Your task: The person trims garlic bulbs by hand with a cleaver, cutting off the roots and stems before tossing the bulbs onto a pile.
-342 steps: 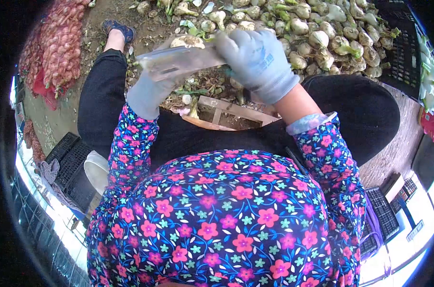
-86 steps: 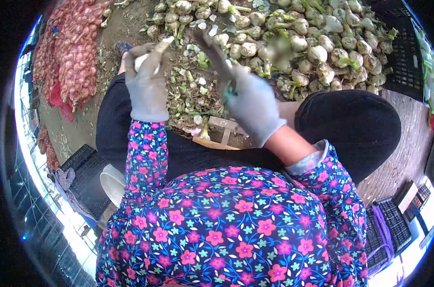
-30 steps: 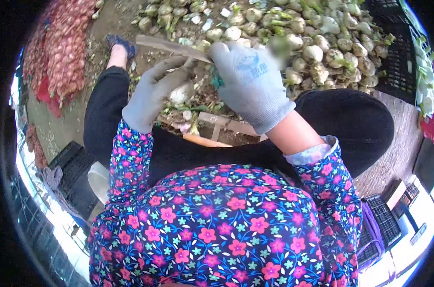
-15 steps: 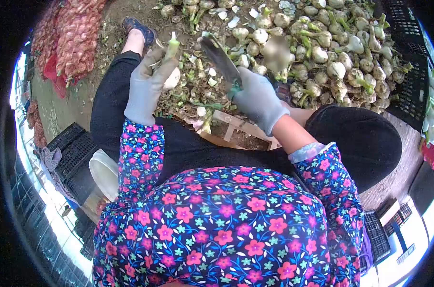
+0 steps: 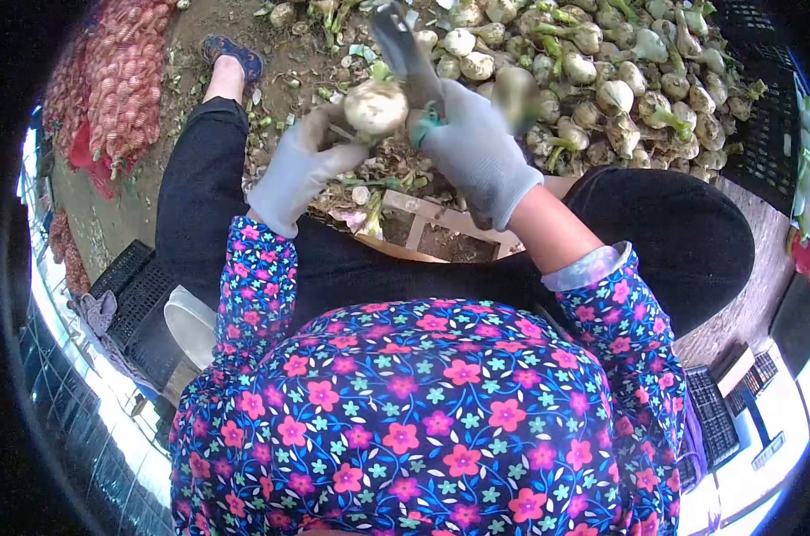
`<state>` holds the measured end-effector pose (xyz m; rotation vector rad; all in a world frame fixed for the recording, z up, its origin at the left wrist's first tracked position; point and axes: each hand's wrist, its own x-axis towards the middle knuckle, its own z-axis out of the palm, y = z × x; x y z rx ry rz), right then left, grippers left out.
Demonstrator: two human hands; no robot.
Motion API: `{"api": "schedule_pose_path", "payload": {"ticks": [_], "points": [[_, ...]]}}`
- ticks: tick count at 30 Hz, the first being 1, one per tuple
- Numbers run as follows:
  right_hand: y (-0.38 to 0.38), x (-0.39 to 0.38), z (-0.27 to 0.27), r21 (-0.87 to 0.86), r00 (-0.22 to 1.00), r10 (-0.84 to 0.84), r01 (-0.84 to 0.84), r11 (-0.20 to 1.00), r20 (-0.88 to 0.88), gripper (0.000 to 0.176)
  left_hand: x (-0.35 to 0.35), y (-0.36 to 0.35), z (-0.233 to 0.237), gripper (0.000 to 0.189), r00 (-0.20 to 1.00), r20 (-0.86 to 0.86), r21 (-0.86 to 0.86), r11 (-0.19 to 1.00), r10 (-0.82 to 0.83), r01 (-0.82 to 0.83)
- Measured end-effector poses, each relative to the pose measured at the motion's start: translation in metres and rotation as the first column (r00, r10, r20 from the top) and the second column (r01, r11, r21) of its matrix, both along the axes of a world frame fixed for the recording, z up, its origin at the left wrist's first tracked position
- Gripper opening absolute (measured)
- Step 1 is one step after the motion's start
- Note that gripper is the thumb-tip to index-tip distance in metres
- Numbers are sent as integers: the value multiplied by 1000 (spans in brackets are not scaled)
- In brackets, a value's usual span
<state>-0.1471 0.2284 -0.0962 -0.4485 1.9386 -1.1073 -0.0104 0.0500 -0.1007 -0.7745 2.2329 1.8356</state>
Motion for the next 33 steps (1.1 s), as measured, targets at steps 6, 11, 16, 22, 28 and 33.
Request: {"api": "schedule_pose_path", "payload": {"ticks": [6, 11, 16, 22, 28, 33], "points": [[-1, 16, 15, 173, 658, 316, -275, 946, -683, 25, -9, 14, 27, 76, 997, -51, 306, 951, 62, -43], [-1, 16, 36, 214, 400, 383, -404, 889, -833, 17, 13, -6, -20, 56, 972, -198, -52, 991, -128, 120], [0, 23, 22, 175, 309, 330, -436, 883, -892, 15, 27, 5, -26, 32, 955, -166, -365, 915, -244, 170], [1, 12, 2, 91, 267, 247, -486, 869, -931, 15, 31, 8, -25, 42, 919, -389, -118, 993, -69, 25], [27, -42, -60, 408, 357, 460, -215, 887, -813, 24, 15, 26, 37, 45, 941, -291, 477, 879, 175, -15], [24, -24, 14, 118, 345, 151, -115, 986, -926, 22, 6, 10, 12, 75, 974, -114, 347, 926, 198, -148]]}}
